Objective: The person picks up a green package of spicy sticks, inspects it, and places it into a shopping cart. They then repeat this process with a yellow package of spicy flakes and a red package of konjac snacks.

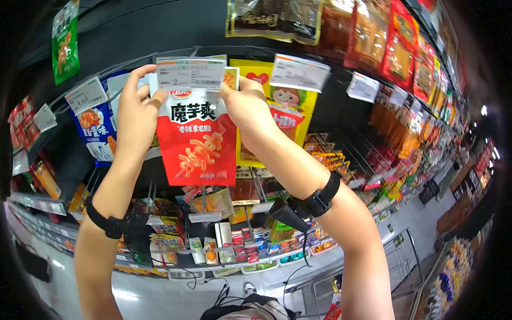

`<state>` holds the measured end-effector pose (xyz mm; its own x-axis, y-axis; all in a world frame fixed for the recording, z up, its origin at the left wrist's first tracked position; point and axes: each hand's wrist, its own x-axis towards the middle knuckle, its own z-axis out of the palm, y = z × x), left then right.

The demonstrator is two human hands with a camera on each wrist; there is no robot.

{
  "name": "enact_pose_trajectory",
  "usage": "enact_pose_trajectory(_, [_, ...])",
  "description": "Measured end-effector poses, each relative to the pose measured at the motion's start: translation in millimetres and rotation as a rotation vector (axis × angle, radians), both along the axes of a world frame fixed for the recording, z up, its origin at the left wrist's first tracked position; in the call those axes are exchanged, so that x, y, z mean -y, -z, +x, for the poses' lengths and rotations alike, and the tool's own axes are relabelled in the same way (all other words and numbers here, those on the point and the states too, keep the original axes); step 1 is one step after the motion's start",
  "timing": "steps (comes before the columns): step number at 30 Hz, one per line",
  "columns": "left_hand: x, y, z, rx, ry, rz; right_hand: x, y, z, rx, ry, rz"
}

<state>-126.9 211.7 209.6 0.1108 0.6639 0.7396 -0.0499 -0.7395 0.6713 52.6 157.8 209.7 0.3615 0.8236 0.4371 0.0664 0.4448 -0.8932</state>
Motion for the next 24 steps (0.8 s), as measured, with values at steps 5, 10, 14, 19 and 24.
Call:
enact_pose_trajectory(5, [40,33,-40,-0.019,0.218,-0.056,83,21,7,0.085,-0.03,0.093])
enact_pose_trajectory(10, [106,118,-157,-0.378,0.249,-0.048,231,102,72,0.749,-0.094,-0.237])
enact_pose_trajectory(14, [156,220,-184,-0.308,0.949,-0.239,369,218,109,-0.048,0.294,-0.681])
enact_pose_trajectory(19, [175,343,-182,-0.471,0.511,-0.784,526,355,165,-0.546,0.811,-0.731])
enact_pose_trajectory(24, [188,348,-117,-0.251,0.365,-1.006,688,578,240,0.254,0.877,-1.22])
